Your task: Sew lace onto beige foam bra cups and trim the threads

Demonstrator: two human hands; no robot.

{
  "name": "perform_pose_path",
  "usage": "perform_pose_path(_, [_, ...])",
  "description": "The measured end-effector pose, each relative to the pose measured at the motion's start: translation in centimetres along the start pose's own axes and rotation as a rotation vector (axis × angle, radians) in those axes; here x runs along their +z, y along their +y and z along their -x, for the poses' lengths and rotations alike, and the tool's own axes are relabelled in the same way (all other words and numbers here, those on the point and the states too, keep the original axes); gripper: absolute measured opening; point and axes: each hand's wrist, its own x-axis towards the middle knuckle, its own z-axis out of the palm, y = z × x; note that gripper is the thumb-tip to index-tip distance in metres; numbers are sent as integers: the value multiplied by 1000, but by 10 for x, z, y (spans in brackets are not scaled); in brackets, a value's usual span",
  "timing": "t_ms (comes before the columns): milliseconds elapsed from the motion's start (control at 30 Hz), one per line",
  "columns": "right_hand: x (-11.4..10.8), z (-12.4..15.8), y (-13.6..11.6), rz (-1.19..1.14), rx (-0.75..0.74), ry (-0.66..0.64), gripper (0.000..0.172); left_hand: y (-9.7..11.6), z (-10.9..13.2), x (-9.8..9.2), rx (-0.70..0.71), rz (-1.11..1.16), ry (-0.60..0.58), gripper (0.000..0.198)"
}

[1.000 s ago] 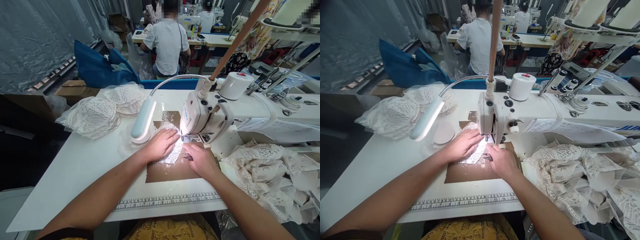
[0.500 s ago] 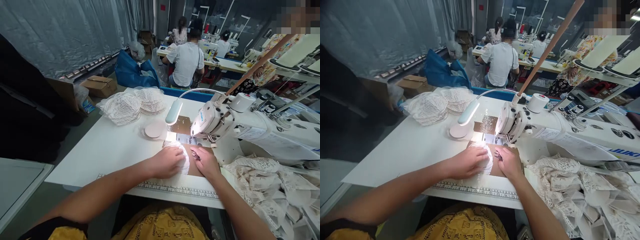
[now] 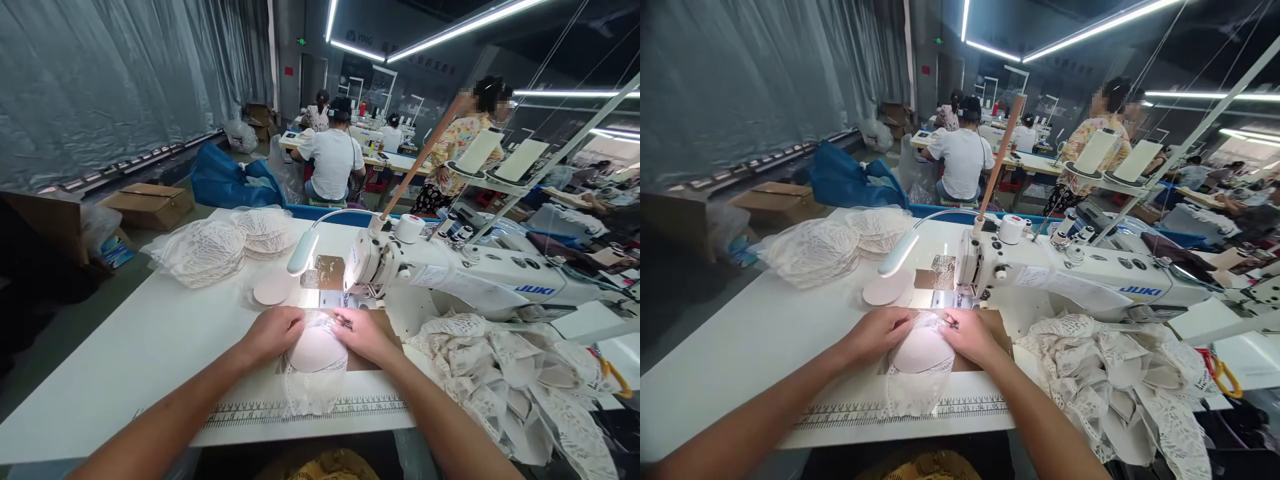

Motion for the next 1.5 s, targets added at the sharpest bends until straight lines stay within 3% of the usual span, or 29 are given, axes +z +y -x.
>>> perform_pose_path(133, [12,-9,-5,-80,9,-10,23,-6,2,4,2,449,-81,34])
perform_pose_path(267, [14,-5,-5,-199,2,-29,24,-2,6,3,-147,947,-318,38])
perform_pose_path(367, [14,-2,1,-282,16,-58,24,5,1,9,-186,1158,-444,39])
perform_pose_path(433, [15,-1,5,-303,14,-71,23,11,-4,13,-209,1240,-440,37])
perform_pose_path(600, [12,1,10,-269,15,-31,20,22,-13,19,-288,1202,-350,35])
perform_pose_path(833, [0,4,13,-270,67,-47,29,17,-14,24,-233,1100,-258,27])
perform_pose_path(1033, [0,3,17,-333,65,-61,24,16,-14,24,-241,1061,-209,26])
perform_pose_path(1200, [5,3,15,-426,84,-76,24,17,-14,25,-182,1001,-207,28])
perform_pose_path(1500, [11,3,10,-487,99,-28,20,23,-13,21,-219,998,-239,29])
